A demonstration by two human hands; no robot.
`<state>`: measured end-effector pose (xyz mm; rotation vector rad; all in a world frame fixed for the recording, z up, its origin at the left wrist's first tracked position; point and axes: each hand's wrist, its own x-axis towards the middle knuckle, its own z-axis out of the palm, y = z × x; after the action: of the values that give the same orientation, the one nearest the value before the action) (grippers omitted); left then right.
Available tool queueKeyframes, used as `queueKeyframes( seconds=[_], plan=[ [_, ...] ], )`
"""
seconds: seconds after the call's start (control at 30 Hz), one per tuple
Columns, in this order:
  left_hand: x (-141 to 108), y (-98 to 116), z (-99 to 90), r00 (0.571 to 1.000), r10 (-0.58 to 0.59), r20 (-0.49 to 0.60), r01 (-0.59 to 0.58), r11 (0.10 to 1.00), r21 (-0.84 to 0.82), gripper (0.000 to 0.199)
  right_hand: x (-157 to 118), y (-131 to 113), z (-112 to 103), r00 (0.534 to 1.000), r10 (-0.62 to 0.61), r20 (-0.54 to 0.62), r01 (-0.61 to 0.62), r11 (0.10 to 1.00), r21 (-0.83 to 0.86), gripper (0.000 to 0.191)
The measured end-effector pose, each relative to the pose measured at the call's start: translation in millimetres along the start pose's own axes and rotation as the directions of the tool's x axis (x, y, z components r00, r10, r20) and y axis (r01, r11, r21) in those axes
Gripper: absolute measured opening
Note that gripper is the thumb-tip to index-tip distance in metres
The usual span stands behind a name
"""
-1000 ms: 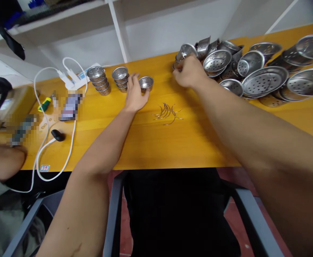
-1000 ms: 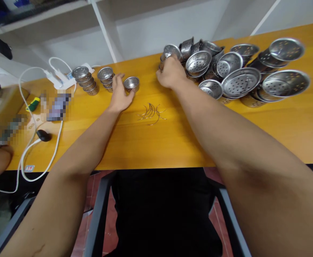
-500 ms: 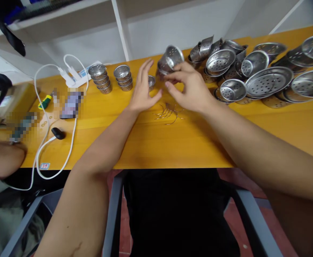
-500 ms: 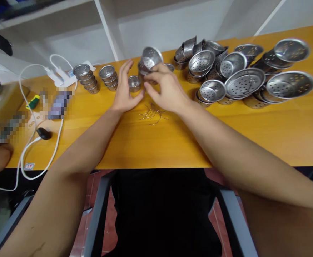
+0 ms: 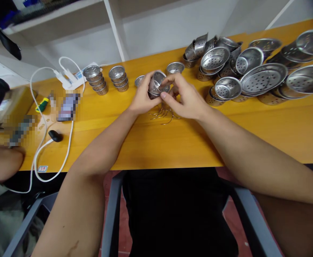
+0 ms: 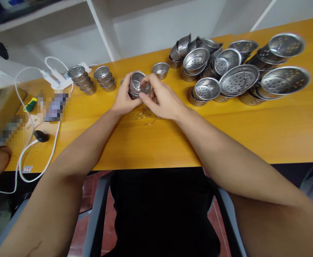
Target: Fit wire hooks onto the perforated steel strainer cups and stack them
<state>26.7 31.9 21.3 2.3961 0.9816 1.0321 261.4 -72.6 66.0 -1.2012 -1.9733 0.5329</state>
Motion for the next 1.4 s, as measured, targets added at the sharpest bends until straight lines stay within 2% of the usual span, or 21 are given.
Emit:
queueKeyframes(
  seconds=[0.13,0.23,0.37,0.57,0.73,0.9,0.97,1.1,1.23,1.4],
  plan=[
    [0,2,-5.1,0.998,0.037,0.057,-0.039,0.999,0.019,0.091,5,9,8,0.997,-0.013,-0.072,0.009,0.998,-0.055,0.054],
    [0,4,-8.6,0.991,0.068,0.112,-0.073,0.997,0.035,0.091,7,15,11,0.997,-0.039,-0.063,0.033,0.994,-0.100,0.042],
    [-1,8,-9.6,0.985,0.114,0.133,-0.121,0.992,0.039,0.089,7,16,14,0.997,-0.043,-0.069,0.034,0.990,-0.138,0.030],
    [-2,9,-10.6,0.980,0.122,0.155,-0.136,0.987,0.086,0.090,5,15,14,0.997,-0.034,-0.070,0.023,0.988,-0.153,0.030],
    [-3,10,-13.9,0.990,0.078,0.121,-0.082,0.996,0.032,0.096,7,29,12,0.997,-0.022,-0.078,0.010,0.987,-0.159,0.032],
    [-2,18,-13.5,0.984,0.064,0.169,-0.061,0.998,-0.027,0.094,13,40,9,0.998,0.021,-0.061,-0.032,0.982,-0.187,0.030],
    [-3,17,-12.2,0.981,0.075,0.179,-0.069,0.997,-0.037,0.095,14,39,8,0.999,0.028,-0.030,-0.034,0.979,-0.202,0.028],
    [-3,11,-11.5,0.976,0.102,0.193,-0.102,0.995,-0.009,0.090,14,31,10,0.999,-0.031,0.029,0.036,0.982,-0.186,0.019],
    [-2,8,-13.7,0.975,0.110,0.195,-0.114,0.993,0.008,0.086,11,22,15,0.999,-0.039,0.018,0.041,0.989,-0.145,0.009],
    [-2,14,-12.8,0.988,0.036,0.150,-0.030,0.998,-0.048,0.081,8,18,17,0.999,-0.029,-0.036,0.024,0.991,-0.130,0.021]
  ],
)
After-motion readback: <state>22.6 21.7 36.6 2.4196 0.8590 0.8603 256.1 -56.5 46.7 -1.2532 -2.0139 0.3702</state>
